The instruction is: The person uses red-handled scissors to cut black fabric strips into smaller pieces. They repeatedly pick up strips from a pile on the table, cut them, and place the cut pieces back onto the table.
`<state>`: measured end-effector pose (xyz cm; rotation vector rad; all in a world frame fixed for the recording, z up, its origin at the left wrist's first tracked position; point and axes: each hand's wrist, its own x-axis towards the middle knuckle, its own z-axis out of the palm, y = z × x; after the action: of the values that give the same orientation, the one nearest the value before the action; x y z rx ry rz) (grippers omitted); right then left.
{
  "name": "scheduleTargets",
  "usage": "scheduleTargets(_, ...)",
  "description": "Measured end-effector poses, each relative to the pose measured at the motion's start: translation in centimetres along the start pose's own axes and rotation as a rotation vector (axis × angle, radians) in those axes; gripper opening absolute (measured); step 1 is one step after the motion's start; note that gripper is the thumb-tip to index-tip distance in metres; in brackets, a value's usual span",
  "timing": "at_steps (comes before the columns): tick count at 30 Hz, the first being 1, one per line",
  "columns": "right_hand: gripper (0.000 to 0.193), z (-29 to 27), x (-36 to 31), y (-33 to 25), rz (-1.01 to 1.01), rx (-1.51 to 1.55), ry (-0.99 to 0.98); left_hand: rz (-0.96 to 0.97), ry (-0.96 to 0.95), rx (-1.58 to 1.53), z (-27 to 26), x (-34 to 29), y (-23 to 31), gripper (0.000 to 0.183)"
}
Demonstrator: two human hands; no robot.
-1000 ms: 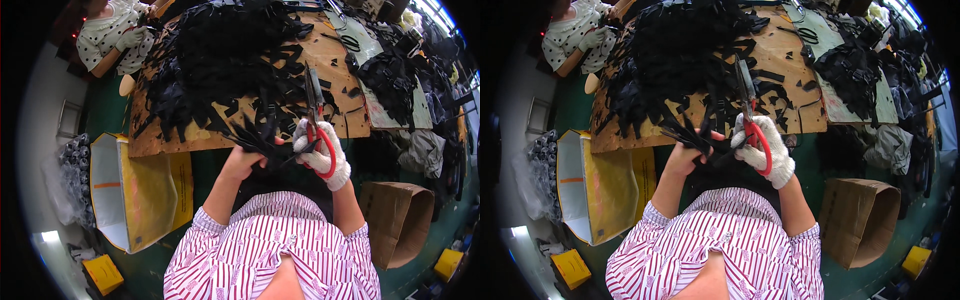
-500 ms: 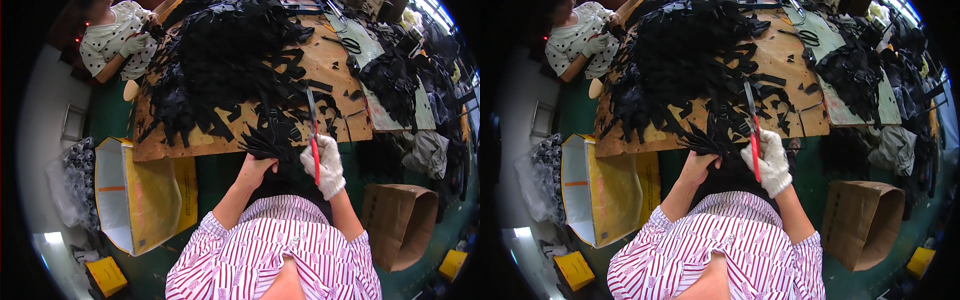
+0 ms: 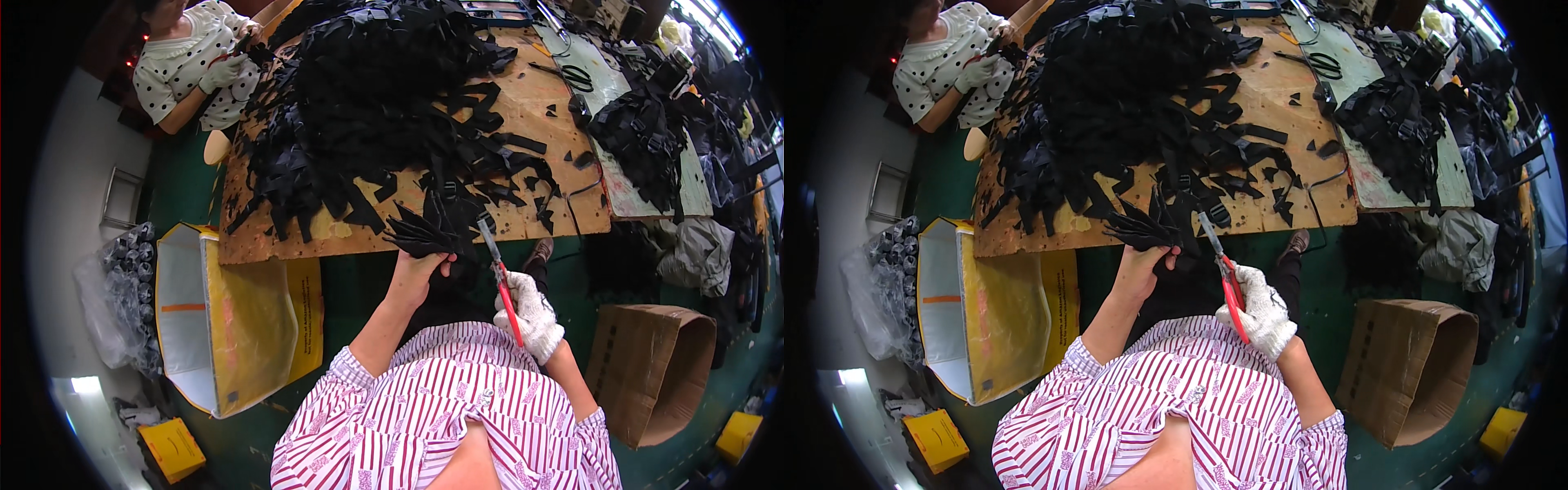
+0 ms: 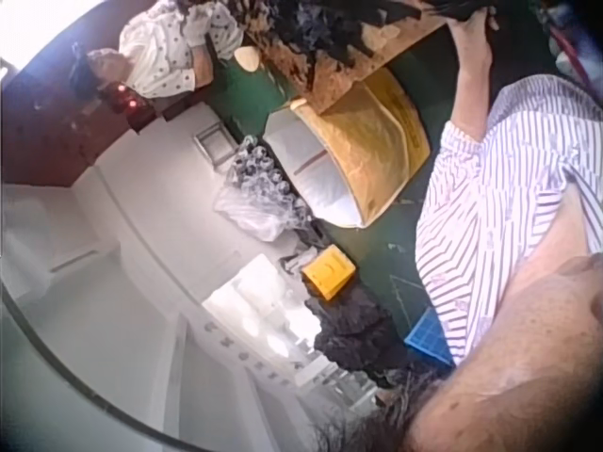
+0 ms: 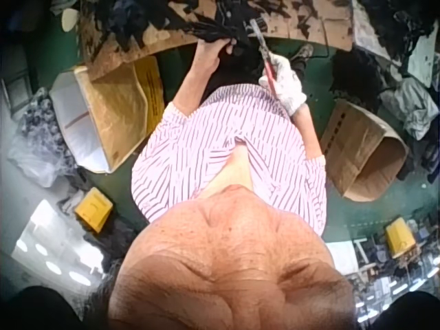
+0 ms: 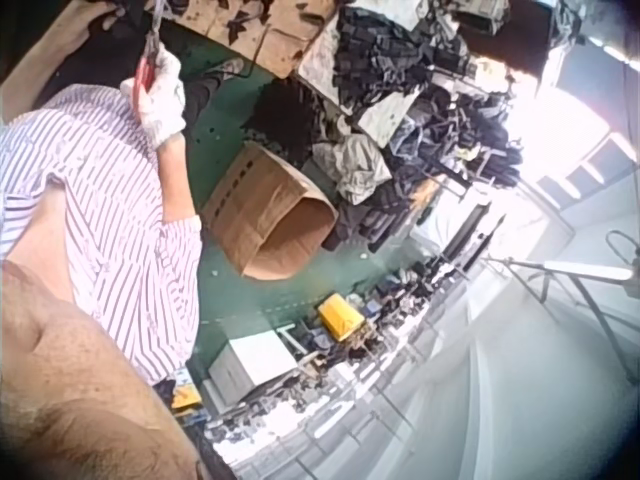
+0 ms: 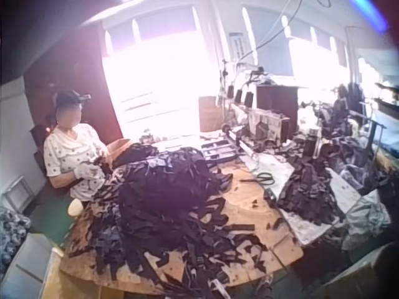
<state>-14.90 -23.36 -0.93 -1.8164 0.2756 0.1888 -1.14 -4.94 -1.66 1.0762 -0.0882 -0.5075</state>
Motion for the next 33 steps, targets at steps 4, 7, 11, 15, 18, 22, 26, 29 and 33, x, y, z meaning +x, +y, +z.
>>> scheduleTargets(4, 0.072, 0.3, 0.2, -0.1, -0.037, -0.079, 0.006, -0.029, -0.038, 0.046, -0.2, 0.1, -0.7, 0.008)
scheduleTargets(7, 0.073, 0.5, 0.6, -0.1, -0.085, -0.152, 0.053, -0.048, -0.064, 0.063, 0.4, -0.2, -0.9, 0.006)
scheduleTargets(11, 0.074, 0.5, 0.5, -1.4, -0.169, -0.251, 0.098, -0.069, -0.019, 0.027, 0.8, -0.2, -0.7, 0.005)
scheduleTargets(15, 0.072, 0.6, 0.8, -0.9, -0.221, -0.241, 0.099, -0.081, 0.008, 0.035, 1.4, -0.5, -0.4, 0.004)
scheduleTargets(18, 0.066, 1.4, 0.8, 0.6, -0.198, -0.118, 0.133, -0.075, -0.002, 0.078, 1.2, -0.4, -0.6, 0.004)
scheduleTargets(22, 0.059, 2.2, 0.5, 0.5, -0.083, 0.121, 0.139, -0.069, 0.007, 0.153, 0.8, -0.1, -0.7, 0.004)
scheduleTargets(26, 0.059, 2.1, 0.4, 0.0, 0.006, 0.137, 0.096, -0.096, 0.042, 0.169, 0.6, -0.1, -0.8, 0.005)
scheduleTargets(29, 0.059, 1.6, 0.8, 1.0, -0.05, 0.013, 0.072, -0.089, 0.034, 0.21, 0.8, -0.4, -0.7, 0.006)
scheduleTargets(33, 0.058, 1.3, 0.8, 0.4, -0.111, -0.071, 0.085, -0.102, 0.034, 0.236, 1.3, -1.1, -0.8, 0.007)
